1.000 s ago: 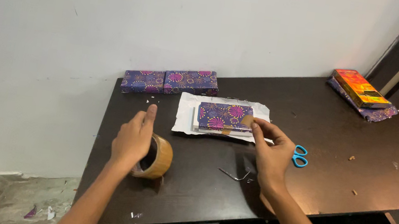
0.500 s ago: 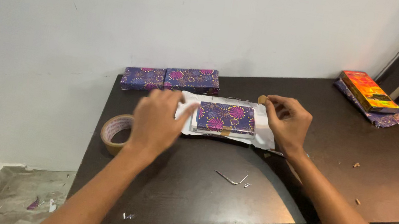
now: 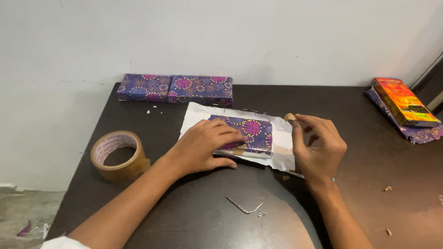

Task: The person wraps a small rectangular box with patterned paper on a dark table. They fold the paper edges, apply pieces of brown tape to secure the folds, and smooth the surface. The wrapped box remains on the table at the end.

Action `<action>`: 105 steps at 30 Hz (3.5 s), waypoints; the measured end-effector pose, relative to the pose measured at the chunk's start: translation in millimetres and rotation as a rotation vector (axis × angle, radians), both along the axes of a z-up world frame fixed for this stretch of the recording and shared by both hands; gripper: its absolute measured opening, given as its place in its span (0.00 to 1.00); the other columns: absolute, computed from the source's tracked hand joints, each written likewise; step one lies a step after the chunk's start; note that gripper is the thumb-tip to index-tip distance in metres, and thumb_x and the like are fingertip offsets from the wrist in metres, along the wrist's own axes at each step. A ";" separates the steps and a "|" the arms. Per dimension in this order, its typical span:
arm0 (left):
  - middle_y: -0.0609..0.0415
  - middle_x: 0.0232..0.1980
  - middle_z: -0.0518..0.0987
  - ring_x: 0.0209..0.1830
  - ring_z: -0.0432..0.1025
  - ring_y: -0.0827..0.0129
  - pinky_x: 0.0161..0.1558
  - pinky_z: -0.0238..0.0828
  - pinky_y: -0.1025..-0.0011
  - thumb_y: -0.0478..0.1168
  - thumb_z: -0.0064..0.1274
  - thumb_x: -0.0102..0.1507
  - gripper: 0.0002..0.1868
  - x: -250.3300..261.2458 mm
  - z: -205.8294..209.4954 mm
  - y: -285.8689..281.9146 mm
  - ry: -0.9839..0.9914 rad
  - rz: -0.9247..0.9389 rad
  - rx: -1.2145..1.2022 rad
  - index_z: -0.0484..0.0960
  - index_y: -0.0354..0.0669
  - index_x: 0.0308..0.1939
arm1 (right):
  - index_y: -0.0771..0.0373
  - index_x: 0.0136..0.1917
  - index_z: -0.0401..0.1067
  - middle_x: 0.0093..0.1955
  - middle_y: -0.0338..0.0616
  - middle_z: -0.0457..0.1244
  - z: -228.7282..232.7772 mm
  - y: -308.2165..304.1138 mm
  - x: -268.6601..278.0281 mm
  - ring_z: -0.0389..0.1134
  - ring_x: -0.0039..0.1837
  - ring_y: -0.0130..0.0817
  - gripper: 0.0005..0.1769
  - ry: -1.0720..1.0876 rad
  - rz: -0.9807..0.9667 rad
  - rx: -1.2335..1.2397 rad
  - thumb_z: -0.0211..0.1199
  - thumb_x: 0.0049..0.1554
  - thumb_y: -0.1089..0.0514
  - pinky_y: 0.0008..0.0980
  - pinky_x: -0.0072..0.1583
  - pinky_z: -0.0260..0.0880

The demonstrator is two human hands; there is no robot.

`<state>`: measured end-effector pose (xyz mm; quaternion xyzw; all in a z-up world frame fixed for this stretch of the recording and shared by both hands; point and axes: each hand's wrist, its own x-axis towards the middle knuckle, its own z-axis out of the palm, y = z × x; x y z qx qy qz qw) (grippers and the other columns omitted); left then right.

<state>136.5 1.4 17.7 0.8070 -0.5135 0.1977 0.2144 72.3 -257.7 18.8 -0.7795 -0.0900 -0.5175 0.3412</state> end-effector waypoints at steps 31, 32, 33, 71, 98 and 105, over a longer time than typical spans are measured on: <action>0.63 0.51 0.86 0.53 0.79 0.64 0.50 0.76 0.63 0.50 0.64 0.58 0.12 11.9 -24.6 2.0 0.094 0.091 -0.157 0.90 0.53 0.43 | 0.56 0.78 0.57 0.79 0.50 0.54 -4.4 25.4 -1.0 0.75 0.57 0.38 0.49 0.455 0.467 -0.252 0.72 0.46 0.67 0.36 0.59 0.75; 0.63 0.51 0.86 0.54 0.79 0.64 0.50 0.76 0.63 0.49 0.64 0.58 0.12 11.8 -22.7 3.0 0.110 0.086 -0.158 0.90 0.54 0.43 | 0.56 0.77 0.57 0.78 0.51 0.55 -5.1 24.4 -0.4 0.75 0.56 0.38 0.48 0.438 0.480 -0.253 0.72 0.47 0.68 0.35 0.59 0.75; 0.63 0.51 0.86 0.55 0.79 0.64 0.50 0.76 0.64 0.49 0.63 0.58 0.12 11.1 -20.9 3.9 0.125 0.080 -0.159 0.90 0.54 0.43 | 0.56 0.77 0.58 0.78 0.51 0.56 -6.0 23.7 0.4 0.75 0.56 0.38 0.46 0.449 0.481 -0.250 0.71 0.48 0.68 0.35 0.58 0.75; 0.44 0.50 0.85 0.48 0.81 0.54 0.51 0.77 0.61 0.42 0.63 0.59 0.11 6.0 -31.8 7.0 -0.011 0.034 -0.270 0.89 0.45 0.44 | 0.62 0.47 0.82 0.48 0.43 0.72 16.9 63.5 -30.9 0.73 0.51 0.41 0.10 0.344 0.092 -0.618 0.67 0.50 0.64 0.39 0.50 0.74; 0.53 0.30 0.77 0.30 0.74 0.61 0.35 0.72 0.62 0.48 0.66 0.57 0.16 -11.2 -19.3 -2.5 -0.009 0.068 -0.336 0.79 0.42 0.28 | 0.63 0.48 0.80 0.46 0.40 0.71 19.4 74.6 -30.3 0.71 0.48 0.38 0.25 0.296 0.033 -0.850 0.74 0.33 0.67 0.37 0.47 0.74; 0.53 0.29 0.76 0.29 0.73 0.60 0.33 0.71 0.62 0.48 0.66 0.54 0.17 -12.7 -16.2 -0.5 -0.033 0.039 -0.356 0.78 0.41 0.27 | 0.62 0.48 0.80 0.46 0.38 0.71 18.5 76.6 -32.1 0.71 0.49 0.37 0.24 0.275 0.047 -0.831 0.72 0.35 0.69 0.36 0.45 0.73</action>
